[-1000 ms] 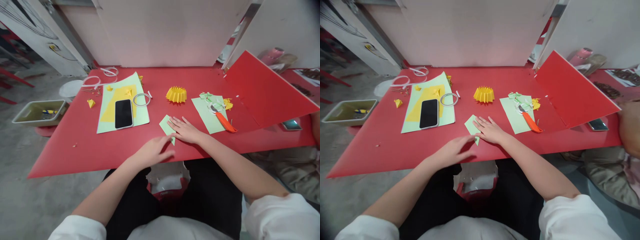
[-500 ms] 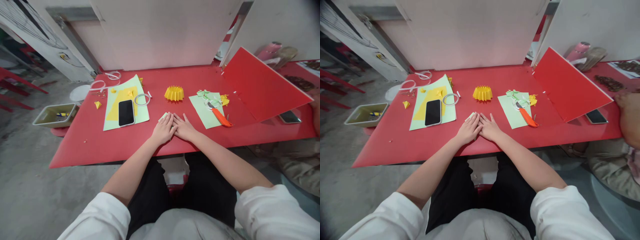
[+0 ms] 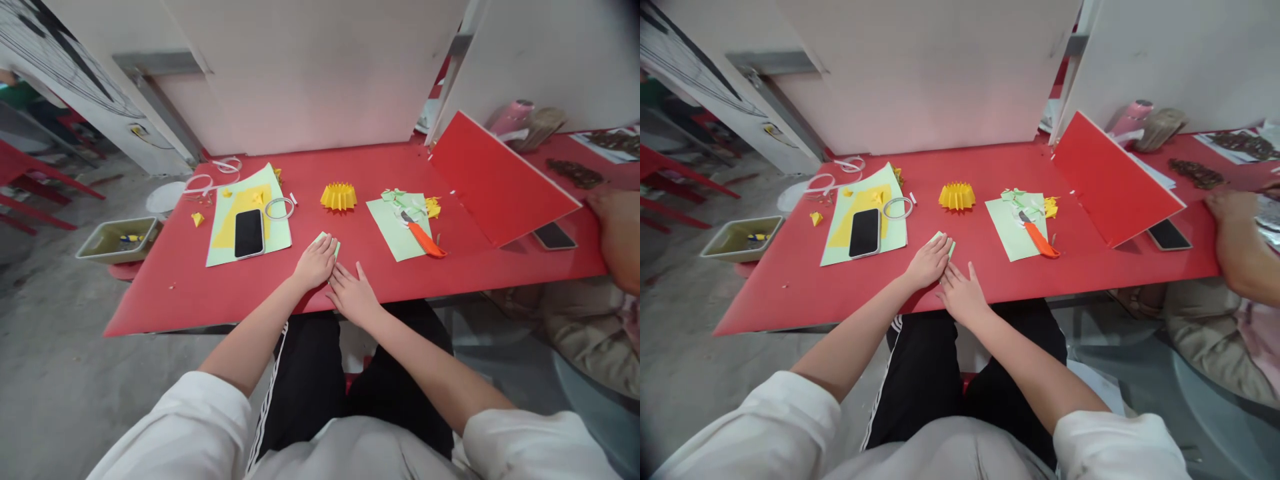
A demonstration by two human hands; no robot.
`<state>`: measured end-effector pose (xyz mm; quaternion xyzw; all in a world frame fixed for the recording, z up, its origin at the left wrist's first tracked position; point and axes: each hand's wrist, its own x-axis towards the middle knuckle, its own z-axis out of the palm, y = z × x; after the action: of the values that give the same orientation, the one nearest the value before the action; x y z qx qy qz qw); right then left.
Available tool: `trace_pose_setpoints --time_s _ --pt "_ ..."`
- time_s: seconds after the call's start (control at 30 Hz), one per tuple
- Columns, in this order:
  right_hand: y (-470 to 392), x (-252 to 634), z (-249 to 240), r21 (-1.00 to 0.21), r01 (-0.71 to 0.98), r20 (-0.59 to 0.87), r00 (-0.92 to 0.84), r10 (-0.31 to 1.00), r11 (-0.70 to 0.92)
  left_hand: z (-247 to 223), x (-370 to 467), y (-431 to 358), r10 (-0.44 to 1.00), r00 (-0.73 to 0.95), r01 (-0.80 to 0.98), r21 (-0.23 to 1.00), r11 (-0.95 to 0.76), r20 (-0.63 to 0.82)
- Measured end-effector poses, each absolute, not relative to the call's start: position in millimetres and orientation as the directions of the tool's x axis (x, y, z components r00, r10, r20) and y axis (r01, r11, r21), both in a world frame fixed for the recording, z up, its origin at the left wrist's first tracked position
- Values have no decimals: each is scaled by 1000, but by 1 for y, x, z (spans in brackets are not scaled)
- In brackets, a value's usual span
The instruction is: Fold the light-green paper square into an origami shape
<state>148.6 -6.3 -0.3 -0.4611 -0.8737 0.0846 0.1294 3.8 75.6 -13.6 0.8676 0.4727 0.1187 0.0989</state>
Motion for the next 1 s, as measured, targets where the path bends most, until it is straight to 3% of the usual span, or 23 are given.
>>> trace_pose_setpoints --time_s 0.2,0.4,0.63,1.0 --pt "-10 151 -4 -278 748 209 -566 798 603 -14 1 75 823 553 799 201 -567 127" --pt "-15 150 -21 -300 744 376 -483 791 597 -10 2 72 835 536 822 151 -549 124" --pt "-15 148 -27 -301 729 468 -449 761 615 -5 1 71 840 535 835 97 -542 96" --pt "-13 148 -19 -214 749 499 -468 729 627 -6 21 94 934 346 922 148 -357 92"
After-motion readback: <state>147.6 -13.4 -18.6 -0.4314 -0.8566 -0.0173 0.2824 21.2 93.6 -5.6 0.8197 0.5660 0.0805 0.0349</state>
